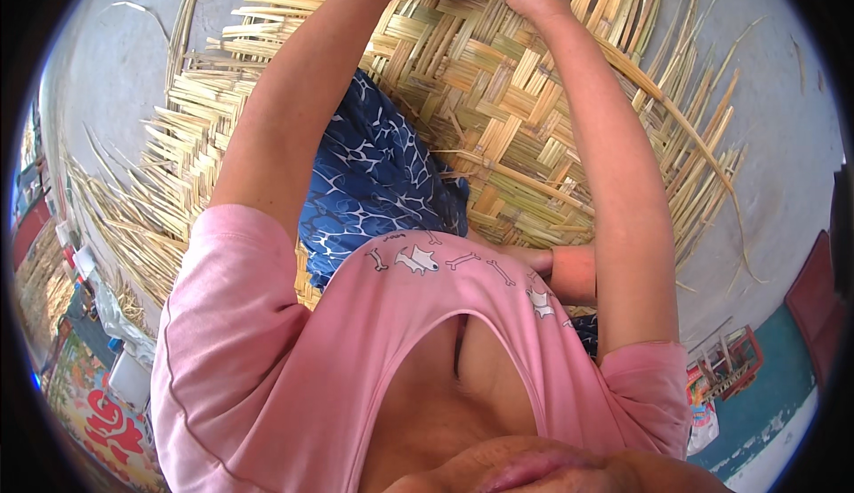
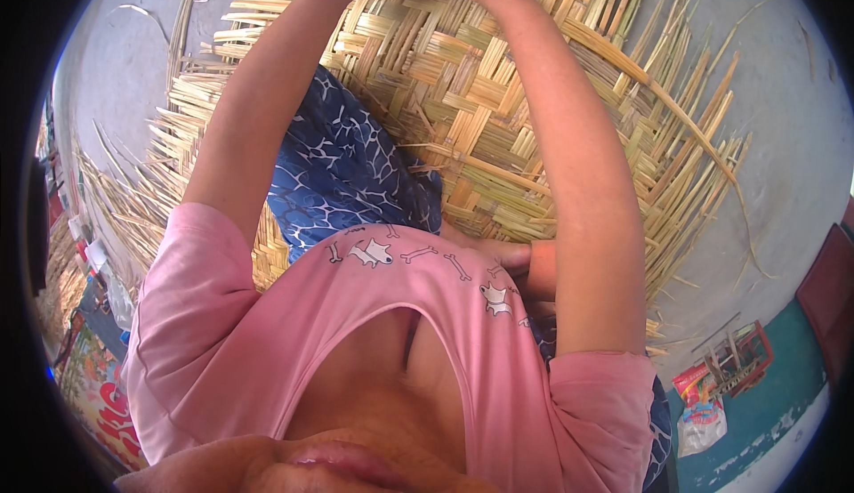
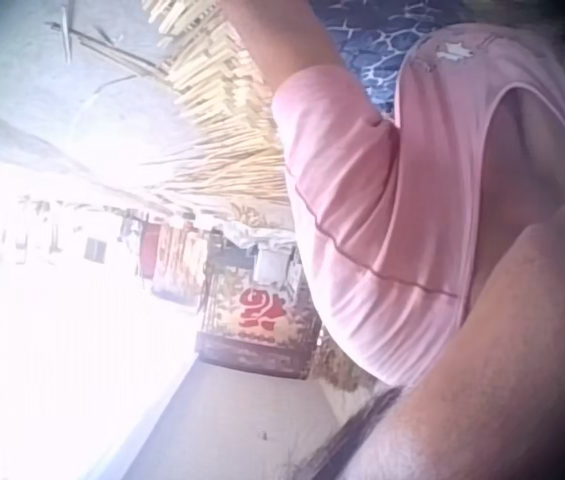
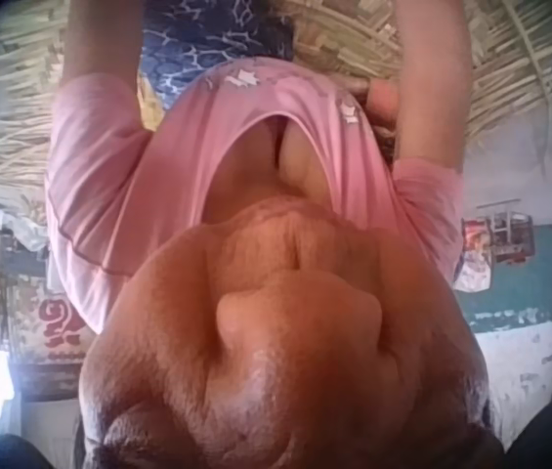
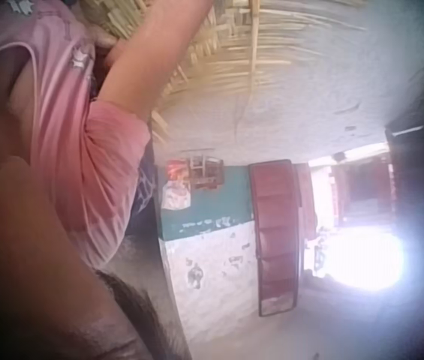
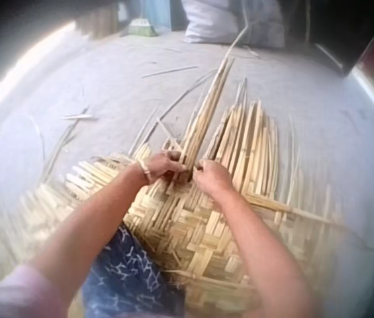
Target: The person weaves a mat by hand, interlacing dried palm leaves in a regular pattern. They sit on the floor, repeatedly threading and pressing the leaves to expand the mat's surface.
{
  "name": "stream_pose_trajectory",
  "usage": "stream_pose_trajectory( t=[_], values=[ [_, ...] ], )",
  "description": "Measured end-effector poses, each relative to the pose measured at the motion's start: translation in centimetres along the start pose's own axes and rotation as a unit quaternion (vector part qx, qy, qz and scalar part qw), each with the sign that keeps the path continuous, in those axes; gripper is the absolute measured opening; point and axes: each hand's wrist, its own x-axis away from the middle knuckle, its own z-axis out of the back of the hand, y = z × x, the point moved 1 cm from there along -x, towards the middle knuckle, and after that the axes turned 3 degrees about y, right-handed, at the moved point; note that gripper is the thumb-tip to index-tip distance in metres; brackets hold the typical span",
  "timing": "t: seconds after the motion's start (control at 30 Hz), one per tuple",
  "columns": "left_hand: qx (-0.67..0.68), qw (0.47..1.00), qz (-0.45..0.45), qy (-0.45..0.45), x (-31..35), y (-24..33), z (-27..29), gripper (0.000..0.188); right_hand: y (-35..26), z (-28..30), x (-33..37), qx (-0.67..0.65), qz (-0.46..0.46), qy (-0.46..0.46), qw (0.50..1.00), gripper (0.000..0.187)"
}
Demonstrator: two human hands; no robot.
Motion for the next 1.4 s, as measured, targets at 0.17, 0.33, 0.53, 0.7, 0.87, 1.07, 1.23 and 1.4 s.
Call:
stream_pose_trajectory(
  t=[0.17,0.33,0.53,0.7,0.87,1.07,1.23,1.4],
  values=[
    [0.074,0.996,-0.034,0.022,0.6,-0.3,-0.7,0.024,-0.2,0.2,0.6,-0.013,0.069,0.006,0.998,0.034],
    [0.117,0.99,-0.026,0.072,0.4,-0.6,-1.1,0.028,0.1,-0.1,0.1,-0.013,0.073,0.035,0.997,0.035],
    [0.162,0.965,-0.099,0.182,-0.7,-2.8,1.8,0.039,-0.2,1.3,-1.4,-0.148,-0.023,-0.101,0.984,0.04],
    [-0.22,0.854,-0.14,0.449,1.7,-2.3,0.2,0.025,-4.5,4.2,0.7,-0.062,-0.064,-0.153,0.984,0.033],
    [-0.299,0.838,-0.065,0.452,2.4,-3.5,-0.3,0.027,-0.9,0.9,1.3,-0.098,0.049,-0.054,0.992,0.036],
    [-0.43,0.81,0.049,0.395,3.2,-5.2,1.2,0.029,5.3,6.9,4.1,-0.05,0.06,0.007,0.997,0.039],
    [-0.639,0.664,-0.078,0.38,5.3,-0.4,-1.1,0.031,10.8,11.3,7.9,0.133,0.065,0.025,0.989,0.046],
    [-0.732,0.62,-0.033,0.282,4.5,1.6,-0.5,0.042,10.6,11.4,8.3,0.255,0.079,-0.028,0.963,0.047]
  ],
)
